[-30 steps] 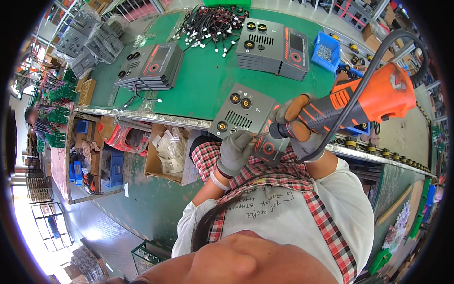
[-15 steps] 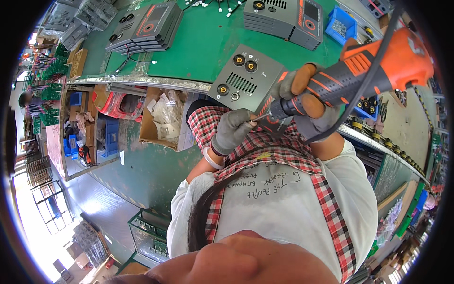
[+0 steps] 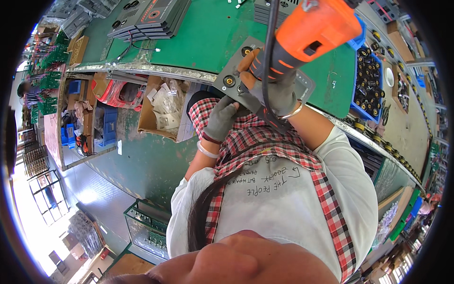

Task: Assembling solar charge controllers using an electric screwdriver to attach plastic components and screws.

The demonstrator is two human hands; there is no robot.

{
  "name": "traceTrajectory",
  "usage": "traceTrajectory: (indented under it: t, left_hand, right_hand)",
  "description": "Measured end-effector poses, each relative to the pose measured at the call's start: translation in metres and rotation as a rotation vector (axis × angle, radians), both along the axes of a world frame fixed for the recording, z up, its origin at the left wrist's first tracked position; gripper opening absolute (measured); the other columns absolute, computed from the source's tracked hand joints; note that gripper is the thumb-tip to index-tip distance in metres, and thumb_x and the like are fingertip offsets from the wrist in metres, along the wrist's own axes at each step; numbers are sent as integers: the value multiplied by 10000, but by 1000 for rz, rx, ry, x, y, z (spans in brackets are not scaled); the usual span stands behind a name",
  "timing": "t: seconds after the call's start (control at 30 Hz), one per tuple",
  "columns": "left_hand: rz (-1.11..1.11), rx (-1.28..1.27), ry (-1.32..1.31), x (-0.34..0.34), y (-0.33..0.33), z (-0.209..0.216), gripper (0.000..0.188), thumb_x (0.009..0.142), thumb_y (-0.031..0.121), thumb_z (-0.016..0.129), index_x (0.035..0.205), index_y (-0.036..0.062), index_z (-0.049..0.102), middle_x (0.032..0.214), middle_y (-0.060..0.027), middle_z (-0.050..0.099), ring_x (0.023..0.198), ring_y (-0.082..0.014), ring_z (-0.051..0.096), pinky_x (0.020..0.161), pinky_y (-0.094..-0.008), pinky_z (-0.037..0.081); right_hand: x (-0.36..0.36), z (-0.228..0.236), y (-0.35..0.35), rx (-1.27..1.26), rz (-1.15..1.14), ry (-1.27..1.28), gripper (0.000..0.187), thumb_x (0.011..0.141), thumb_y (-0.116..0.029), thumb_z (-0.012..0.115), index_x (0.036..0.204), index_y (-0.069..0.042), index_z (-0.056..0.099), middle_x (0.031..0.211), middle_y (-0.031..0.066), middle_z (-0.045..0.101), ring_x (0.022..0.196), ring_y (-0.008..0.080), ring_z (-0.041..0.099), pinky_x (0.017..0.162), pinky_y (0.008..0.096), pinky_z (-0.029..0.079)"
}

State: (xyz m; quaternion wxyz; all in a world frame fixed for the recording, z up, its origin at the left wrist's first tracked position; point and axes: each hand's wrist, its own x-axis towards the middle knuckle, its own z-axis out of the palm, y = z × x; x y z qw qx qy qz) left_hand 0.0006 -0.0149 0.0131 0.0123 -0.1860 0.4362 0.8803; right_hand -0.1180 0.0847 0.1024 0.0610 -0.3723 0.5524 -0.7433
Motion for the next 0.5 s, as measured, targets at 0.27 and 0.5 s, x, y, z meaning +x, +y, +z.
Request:
traceTrajectory:
  t: [0.27,0.5]
  left_hand:
    - [60,486,90,-4,2,-21,305,834,58,434,1121,-45,428,1055,-146,536,946,-265,559,856,-401,449]
    - [121,534,98,-6,9,-28,253,827,38,437,1072,-14,469,986,-125,565,900,-255,576,838,-383,463]
  right_hand:
    - [-3,8,-13,116,126,-29,157,678,49,613,797,-11,529,728,43,563,627,124,534,548,239,432]
    - [-1,-1,-29,434,-133,343,440,643,-132,709,1023,-19,518,994,161,500,791,254,566,651,307,463]
